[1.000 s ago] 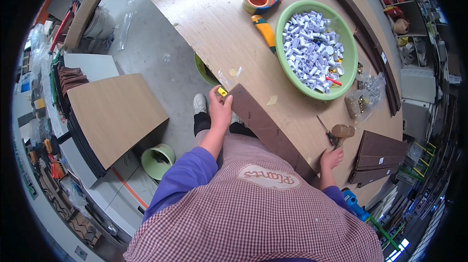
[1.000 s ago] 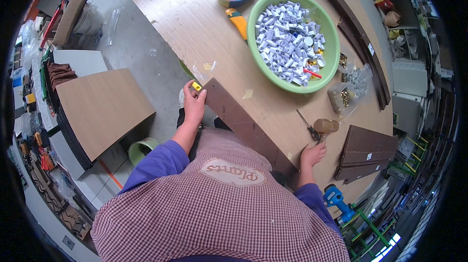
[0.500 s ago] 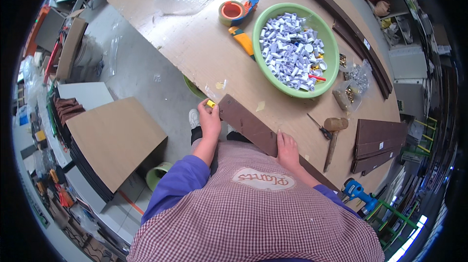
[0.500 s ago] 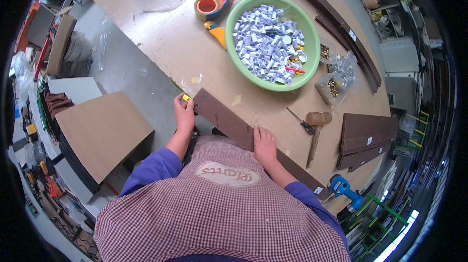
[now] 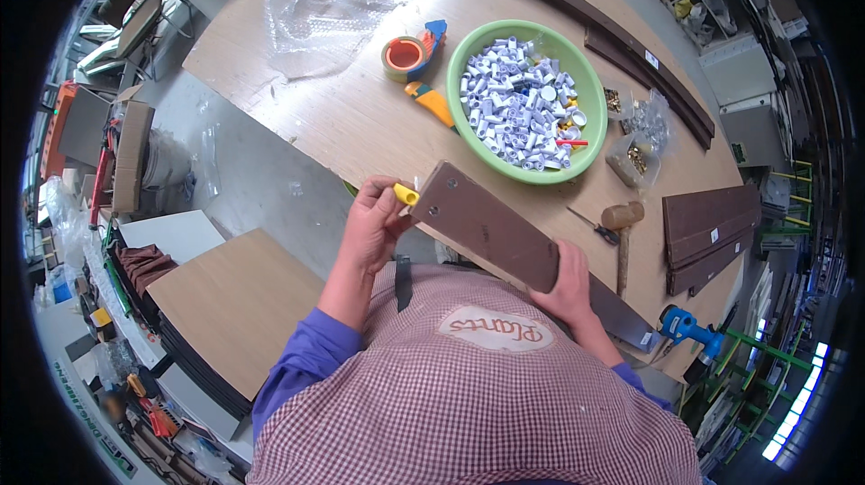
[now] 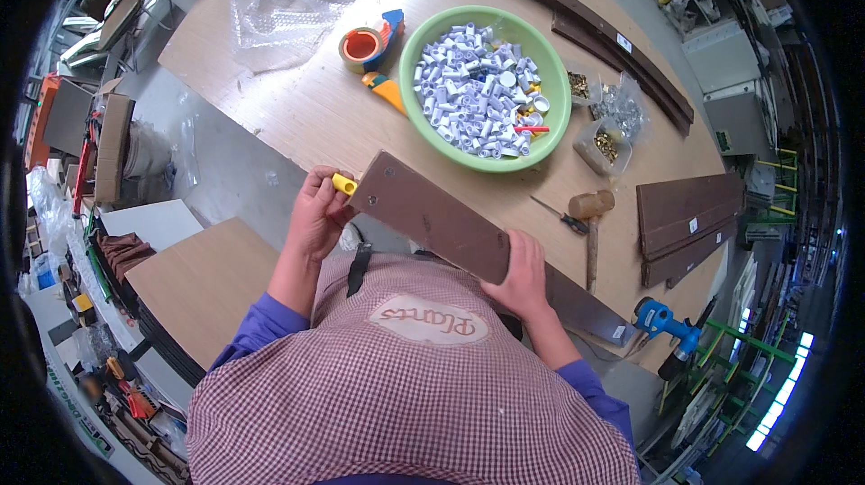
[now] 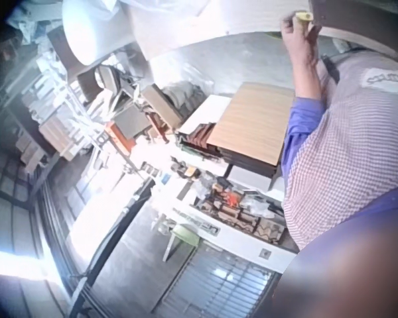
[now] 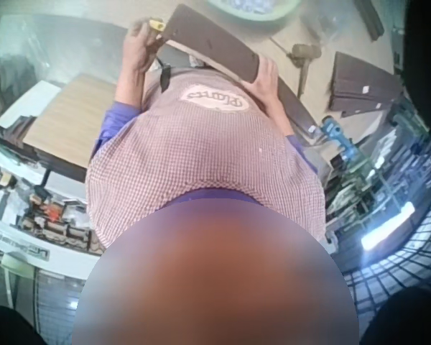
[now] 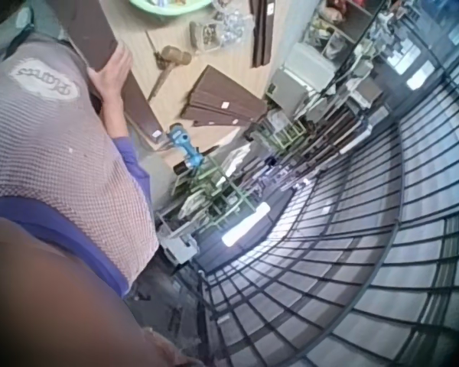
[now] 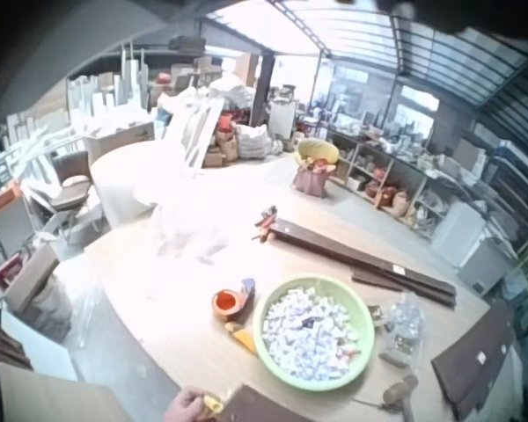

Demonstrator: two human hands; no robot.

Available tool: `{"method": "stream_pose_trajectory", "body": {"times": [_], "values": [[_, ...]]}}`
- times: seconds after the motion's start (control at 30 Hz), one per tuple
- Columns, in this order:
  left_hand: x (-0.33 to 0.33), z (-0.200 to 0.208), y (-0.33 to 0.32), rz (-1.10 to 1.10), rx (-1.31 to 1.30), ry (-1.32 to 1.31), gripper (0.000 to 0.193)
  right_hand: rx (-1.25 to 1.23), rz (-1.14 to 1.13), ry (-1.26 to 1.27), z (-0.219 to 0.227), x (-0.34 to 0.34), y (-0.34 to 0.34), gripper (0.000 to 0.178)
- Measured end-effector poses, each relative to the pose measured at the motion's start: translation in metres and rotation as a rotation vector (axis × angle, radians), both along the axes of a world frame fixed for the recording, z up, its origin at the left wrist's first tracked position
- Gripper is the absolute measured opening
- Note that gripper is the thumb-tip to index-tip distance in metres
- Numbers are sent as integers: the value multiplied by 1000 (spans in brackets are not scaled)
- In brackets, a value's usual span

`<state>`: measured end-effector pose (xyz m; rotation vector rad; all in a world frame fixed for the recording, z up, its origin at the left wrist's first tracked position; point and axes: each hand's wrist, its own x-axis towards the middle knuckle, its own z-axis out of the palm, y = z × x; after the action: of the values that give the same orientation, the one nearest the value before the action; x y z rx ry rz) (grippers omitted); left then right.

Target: The person inserts plastic dowels into pre-drilled holes on wooden planks, then uses a rubber mallet to tap them flush. They also insert metal screws into the dowels using a screwdriver. The person repeats this process on multiple planks.

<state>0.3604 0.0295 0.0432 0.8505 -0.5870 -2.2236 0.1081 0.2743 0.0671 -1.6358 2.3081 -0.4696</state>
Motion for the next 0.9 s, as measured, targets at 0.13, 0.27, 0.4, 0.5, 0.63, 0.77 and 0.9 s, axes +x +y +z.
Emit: {"method": "stream_pose_trajectory", "body": {"times": [0.13,0.27,0.4,0.5,0.63,0.77,0.9], "values": [[-5,25,7,-93,-97,443,52,-47,20,28,32,2,8,92],[-8,40,6,-86,-347,426,47,-85,24,55,48,4,7,94],[-11,52,9,-83,-448,353,51,-84,24,44,54,9,6,95],[-11,56,9,-81,-273,405,50,-61,37,28,57,12,9,98],[-14,50,7,96,138,370,41,-30,45,88,47,17,3,103],[-11,33,19,-44,257,81,26,-15,6,164,35,22,-22,109],[-10,15,39,-462,-85,-203,29,-2,27,125,35,34,-63,112]]}}
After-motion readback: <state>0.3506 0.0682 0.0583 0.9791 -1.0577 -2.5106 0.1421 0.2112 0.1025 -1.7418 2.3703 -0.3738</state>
